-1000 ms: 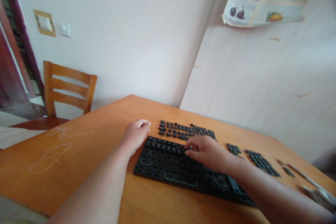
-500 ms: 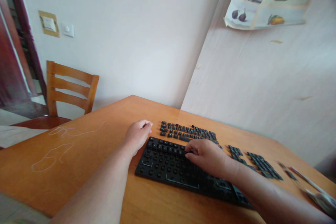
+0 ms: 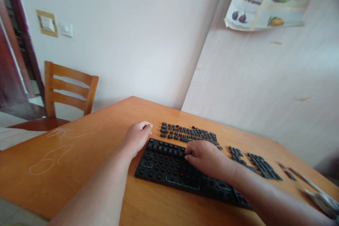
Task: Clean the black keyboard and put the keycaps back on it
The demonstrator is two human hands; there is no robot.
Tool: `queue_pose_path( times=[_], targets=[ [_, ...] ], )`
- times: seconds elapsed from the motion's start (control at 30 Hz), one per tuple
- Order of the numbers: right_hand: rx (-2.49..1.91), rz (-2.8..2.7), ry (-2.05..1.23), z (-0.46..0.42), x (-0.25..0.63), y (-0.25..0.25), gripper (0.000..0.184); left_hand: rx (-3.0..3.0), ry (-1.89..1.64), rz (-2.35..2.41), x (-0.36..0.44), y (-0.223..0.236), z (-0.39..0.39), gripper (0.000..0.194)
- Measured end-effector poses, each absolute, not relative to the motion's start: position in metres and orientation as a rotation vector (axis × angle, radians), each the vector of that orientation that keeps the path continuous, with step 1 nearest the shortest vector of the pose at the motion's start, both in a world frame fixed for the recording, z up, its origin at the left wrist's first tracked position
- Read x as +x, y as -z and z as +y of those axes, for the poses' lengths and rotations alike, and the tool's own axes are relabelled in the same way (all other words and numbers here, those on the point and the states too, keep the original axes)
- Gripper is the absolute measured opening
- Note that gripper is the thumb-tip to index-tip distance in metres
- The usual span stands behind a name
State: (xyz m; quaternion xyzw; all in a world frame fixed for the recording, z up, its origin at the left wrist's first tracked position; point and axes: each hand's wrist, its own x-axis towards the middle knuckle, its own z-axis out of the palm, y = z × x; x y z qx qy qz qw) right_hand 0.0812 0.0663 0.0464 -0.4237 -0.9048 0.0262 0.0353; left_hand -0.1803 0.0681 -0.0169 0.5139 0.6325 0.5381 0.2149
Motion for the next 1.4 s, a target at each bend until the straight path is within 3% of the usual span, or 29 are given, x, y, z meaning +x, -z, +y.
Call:
queue_pose_path(
  times=[0.33,0.77,1.4],
  targets=[
    [-1.228,-2.648,-0.328,0.090,0.095,-0.055,0.020,1.403,-1.503,1.732,-0.181,0.014,0.067,0.034],
    [-1.707,-2.246,-0.182,0.235,0.123,-0.040,0.020,1.401,-1.457,1.748,-0.183,0.015,0.066,0.039],
    [-1.848,-2.291,-0.214,0.254,0.106,-0.021,0.014,1.378,-1.443,1.748,-0.179,0.009,0.063,0.036]
  ],
)
